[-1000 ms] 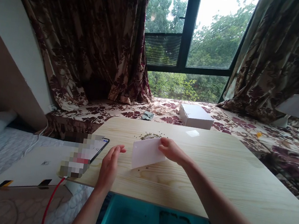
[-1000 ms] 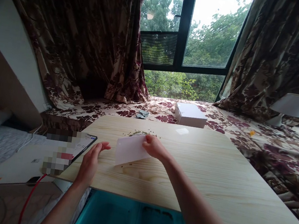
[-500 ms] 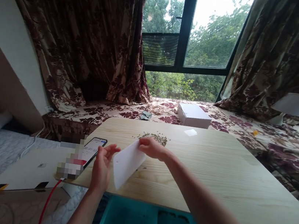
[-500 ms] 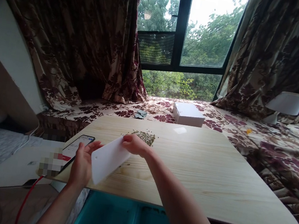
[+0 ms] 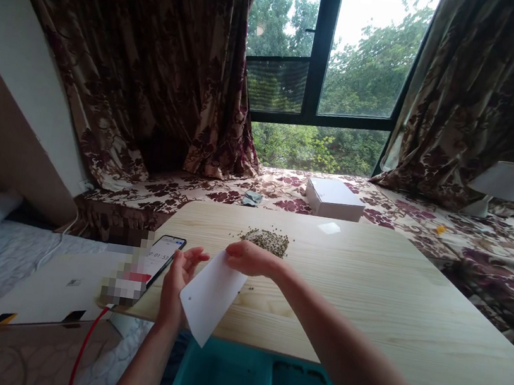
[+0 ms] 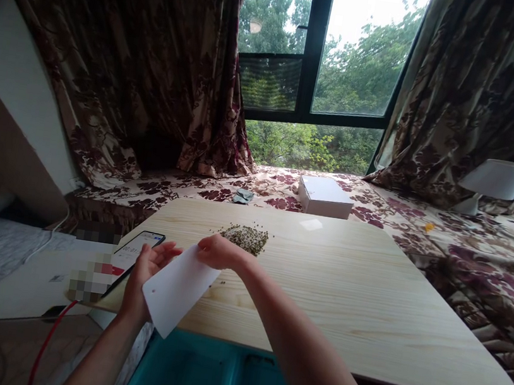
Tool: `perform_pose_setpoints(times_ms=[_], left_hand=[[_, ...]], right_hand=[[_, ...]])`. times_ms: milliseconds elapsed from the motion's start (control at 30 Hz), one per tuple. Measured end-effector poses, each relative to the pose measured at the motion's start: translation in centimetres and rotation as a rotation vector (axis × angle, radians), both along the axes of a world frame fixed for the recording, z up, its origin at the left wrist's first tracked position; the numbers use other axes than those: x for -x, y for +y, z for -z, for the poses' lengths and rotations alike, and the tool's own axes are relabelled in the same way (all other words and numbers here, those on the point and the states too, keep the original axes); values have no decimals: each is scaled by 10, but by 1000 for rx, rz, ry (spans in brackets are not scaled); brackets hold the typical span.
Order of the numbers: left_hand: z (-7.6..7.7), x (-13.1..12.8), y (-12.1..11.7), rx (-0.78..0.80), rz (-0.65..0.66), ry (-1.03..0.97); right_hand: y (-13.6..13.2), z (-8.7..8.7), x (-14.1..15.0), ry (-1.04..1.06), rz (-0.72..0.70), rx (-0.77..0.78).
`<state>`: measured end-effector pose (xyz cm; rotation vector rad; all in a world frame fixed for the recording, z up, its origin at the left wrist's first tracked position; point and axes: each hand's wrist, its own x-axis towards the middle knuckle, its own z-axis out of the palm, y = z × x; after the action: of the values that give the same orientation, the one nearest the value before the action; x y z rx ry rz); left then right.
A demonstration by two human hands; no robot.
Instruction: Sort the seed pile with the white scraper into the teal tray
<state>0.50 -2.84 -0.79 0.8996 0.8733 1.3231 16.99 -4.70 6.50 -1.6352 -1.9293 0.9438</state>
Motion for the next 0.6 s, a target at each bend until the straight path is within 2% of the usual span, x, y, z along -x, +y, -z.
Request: perform_pose_setpoints(times_ms=[300, 600], left_hand=[[2, -2, 1, -105, -43, 41], [5, -2, 1, -167, -56, 89]], right_hand=[[-15, 0, -21, -36, 52, 20], [-47, 0, -37, -56, 85, 46]])
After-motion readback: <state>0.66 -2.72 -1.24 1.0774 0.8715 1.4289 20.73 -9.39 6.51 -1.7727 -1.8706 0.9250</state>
